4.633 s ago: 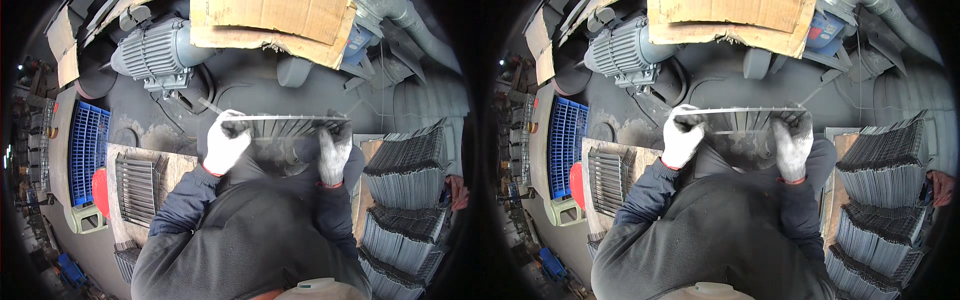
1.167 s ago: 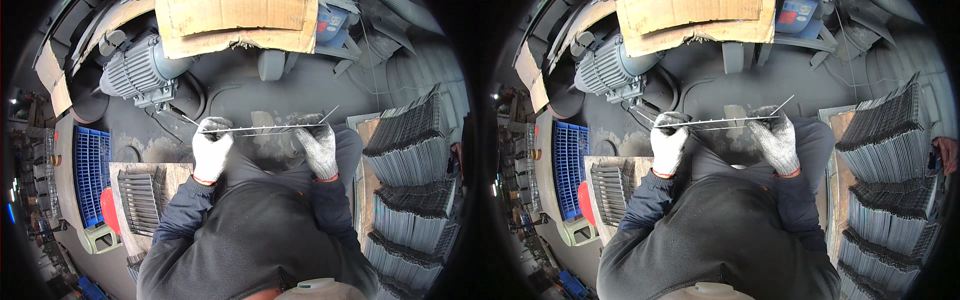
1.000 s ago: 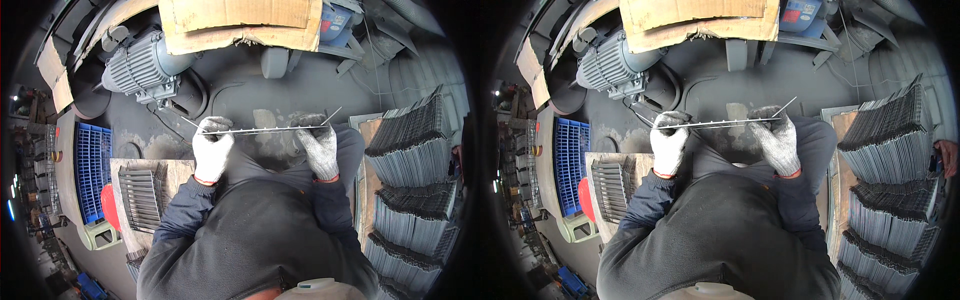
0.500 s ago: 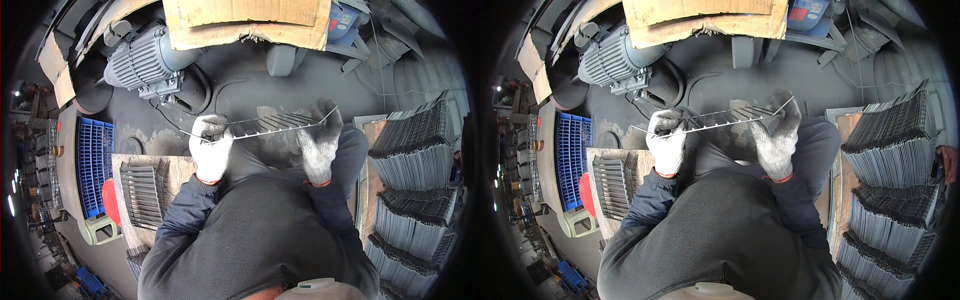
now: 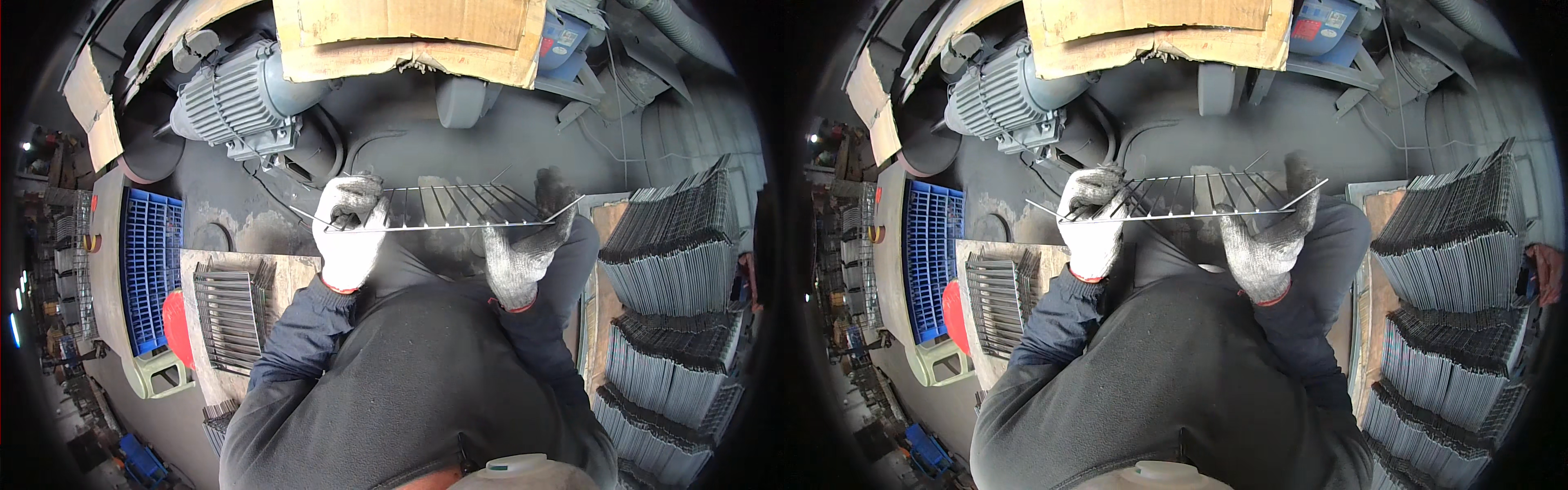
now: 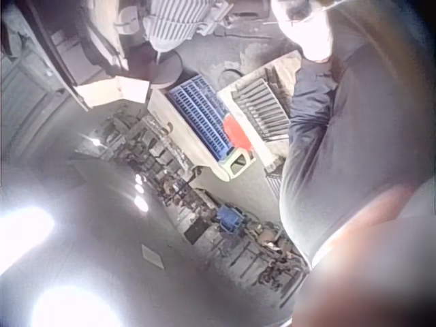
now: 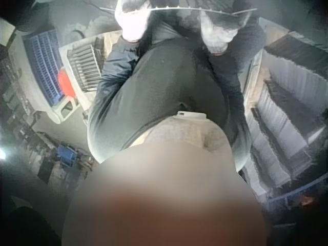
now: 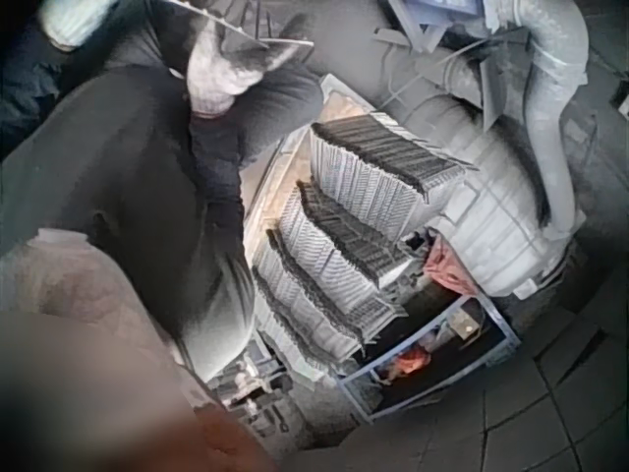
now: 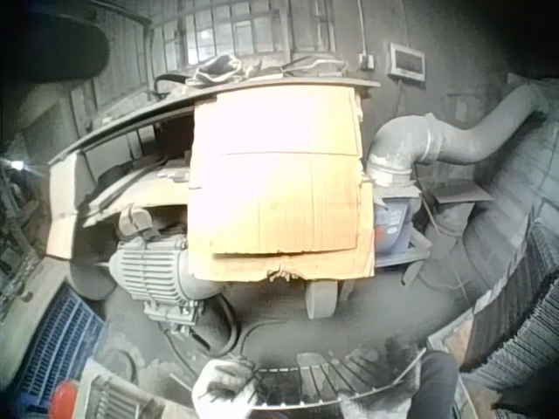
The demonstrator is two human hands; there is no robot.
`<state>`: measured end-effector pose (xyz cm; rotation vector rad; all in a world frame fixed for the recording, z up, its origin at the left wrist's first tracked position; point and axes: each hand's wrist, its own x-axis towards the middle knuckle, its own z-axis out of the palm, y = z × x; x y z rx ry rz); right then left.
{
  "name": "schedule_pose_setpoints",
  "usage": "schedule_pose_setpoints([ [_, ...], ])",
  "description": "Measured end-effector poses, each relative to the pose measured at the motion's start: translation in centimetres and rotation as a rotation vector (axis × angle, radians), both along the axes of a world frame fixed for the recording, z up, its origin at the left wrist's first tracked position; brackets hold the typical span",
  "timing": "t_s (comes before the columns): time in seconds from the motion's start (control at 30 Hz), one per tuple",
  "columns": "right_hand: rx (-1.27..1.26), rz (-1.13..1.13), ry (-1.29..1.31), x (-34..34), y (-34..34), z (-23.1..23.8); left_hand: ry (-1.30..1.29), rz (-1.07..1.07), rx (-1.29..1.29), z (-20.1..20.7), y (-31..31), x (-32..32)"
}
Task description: The person straightens wires on metal grates by hand.
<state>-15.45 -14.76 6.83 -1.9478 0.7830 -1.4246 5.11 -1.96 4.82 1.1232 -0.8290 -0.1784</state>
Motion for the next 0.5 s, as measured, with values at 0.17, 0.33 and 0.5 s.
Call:
schedule_pose_setpoints([
  [0.17,0.082,0.121,-0.161,0.2,0.3,-0.8,0.064,-0.01,-0.008,-0.4,0.1,-0.5],
  [0.33,0.6,0.349,-0.321,0.1,0.5,0.2,0.103,0.048,0.108,-0.9,0.6,-0.4],
  [0.5,0.598,0.341,-0.215,-0.6,-0.3,-1.0,0.168,0.045,0.161,-1.7,1.0,0.0],
])
